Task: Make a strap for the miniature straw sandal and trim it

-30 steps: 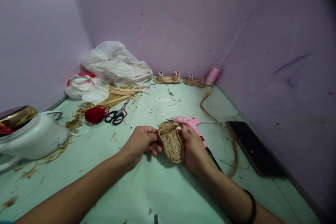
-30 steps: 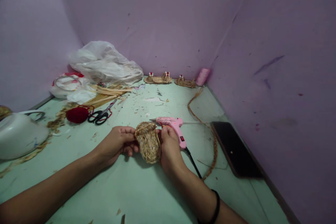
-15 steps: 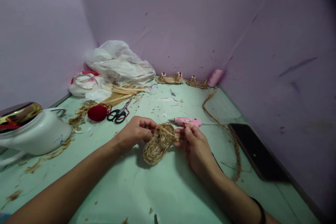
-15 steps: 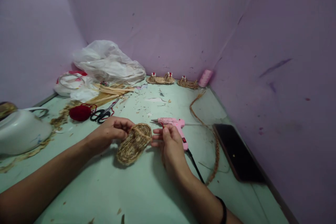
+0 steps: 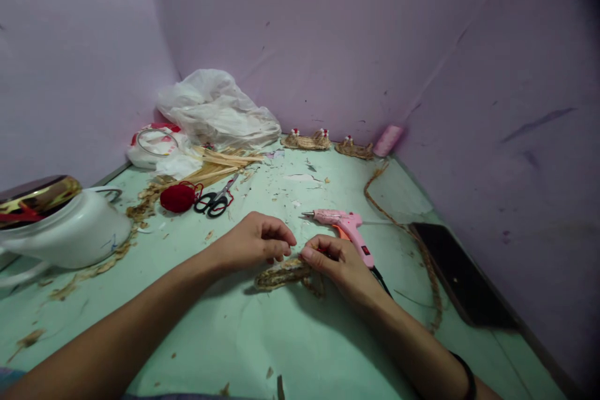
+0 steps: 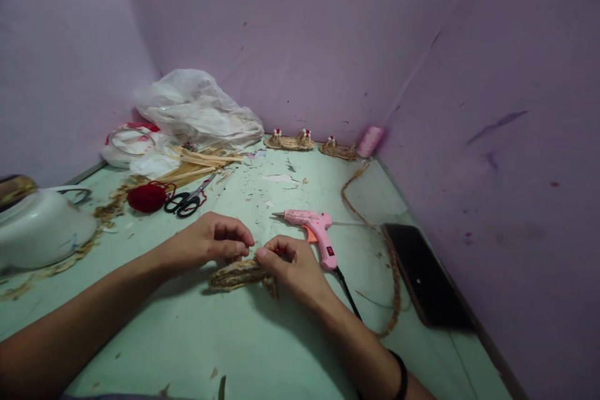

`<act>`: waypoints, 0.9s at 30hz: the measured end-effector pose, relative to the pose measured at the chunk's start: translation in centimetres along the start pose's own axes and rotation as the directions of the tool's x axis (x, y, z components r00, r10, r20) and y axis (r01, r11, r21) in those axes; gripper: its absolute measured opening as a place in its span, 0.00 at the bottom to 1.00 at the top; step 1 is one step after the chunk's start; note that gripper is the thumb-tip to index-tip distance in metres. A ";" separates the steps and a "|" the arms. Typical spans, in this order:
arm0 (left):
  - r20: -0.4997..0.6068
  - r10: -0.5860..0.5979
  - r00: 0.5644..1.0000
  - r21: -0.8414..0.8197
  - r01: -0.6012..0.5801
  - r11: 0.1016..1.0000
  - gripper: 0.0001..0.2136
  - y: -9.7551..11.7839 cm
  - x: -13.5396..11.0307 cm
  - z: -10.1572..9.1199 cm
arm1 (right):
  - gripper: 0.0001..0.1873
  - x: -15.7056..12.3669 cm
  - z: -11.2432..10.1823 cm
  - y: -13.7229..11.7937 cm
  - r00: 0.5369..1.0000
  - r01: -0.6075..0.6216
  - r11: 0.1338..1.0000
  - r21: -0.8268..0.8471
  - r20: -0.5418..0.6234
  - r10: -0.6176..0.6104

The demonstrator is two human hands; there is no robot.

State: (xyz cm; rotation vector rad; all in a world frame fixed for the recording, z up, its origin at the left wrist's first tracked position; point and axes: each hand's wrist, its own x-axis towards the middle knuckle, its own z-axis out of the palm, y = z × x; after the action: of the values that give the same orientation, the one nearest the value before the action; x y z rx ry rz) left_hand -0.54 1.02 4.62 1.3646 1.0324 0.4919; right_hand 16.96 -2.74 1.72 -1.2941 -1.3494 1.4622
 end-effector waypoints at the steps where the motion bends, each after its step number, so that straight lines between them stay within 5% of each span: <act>1: -0.005 -0.013 1.000 0.008 0.013 1.000 0.08 0.1 0.0 -0.4 | 0.16 0.0 0.0 0.0 1.000 -0.003 1.000 0.000 -0.006 0.003; 10: 0.039 0.032 0.999 0.307 -0.042 0.951 0.06 0.7 -1.3 -0.5 | 0.15 -0.1 0.6 -0.3 0.996 -0.011 1.000 0.012 -0.090 0.012; 13: -0.031 0.056 0.998 0.346 -0.042 0.937 0.04 0.3 -1.1 0.0 | 0.16 0.0 0.6 -0.1 0.994 -0.005 0.999 0.042 -0.109 0.009; 17: -0.102 0.022 0.995 0.191 -0.002 0.982 0.03 -0.1 -0.6 0.1 | 0.21 0.2 0.4 0.6 0.998 0.012 0.978 0.208 -0.067 0.002; 22: -0.260 0.006 0.966 -0.138 -0.044 0.989 0.06 -0.3 0.0 0.4 | 0.30 0.5 -0.2 0.4 0.994 -0.077 0.809 0.583 -0.022 0.111; 27: -0.439 0.026 0.898 -0.328 -0.188 0.926 0.12 -1.0 0.5 1.2 | 0.14 0.5 -0.2 0.0 0.991 -0.014 0.760 0.650 -0.092 0.097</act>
State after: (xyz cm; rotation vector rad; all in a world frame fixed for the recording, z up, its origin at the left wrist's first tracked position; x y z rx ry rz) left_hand 0.46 0.50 3.43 1.0010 1.1490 1.0522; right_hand 17.04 -2.17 1.63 -0.9360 -0.6149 1.6576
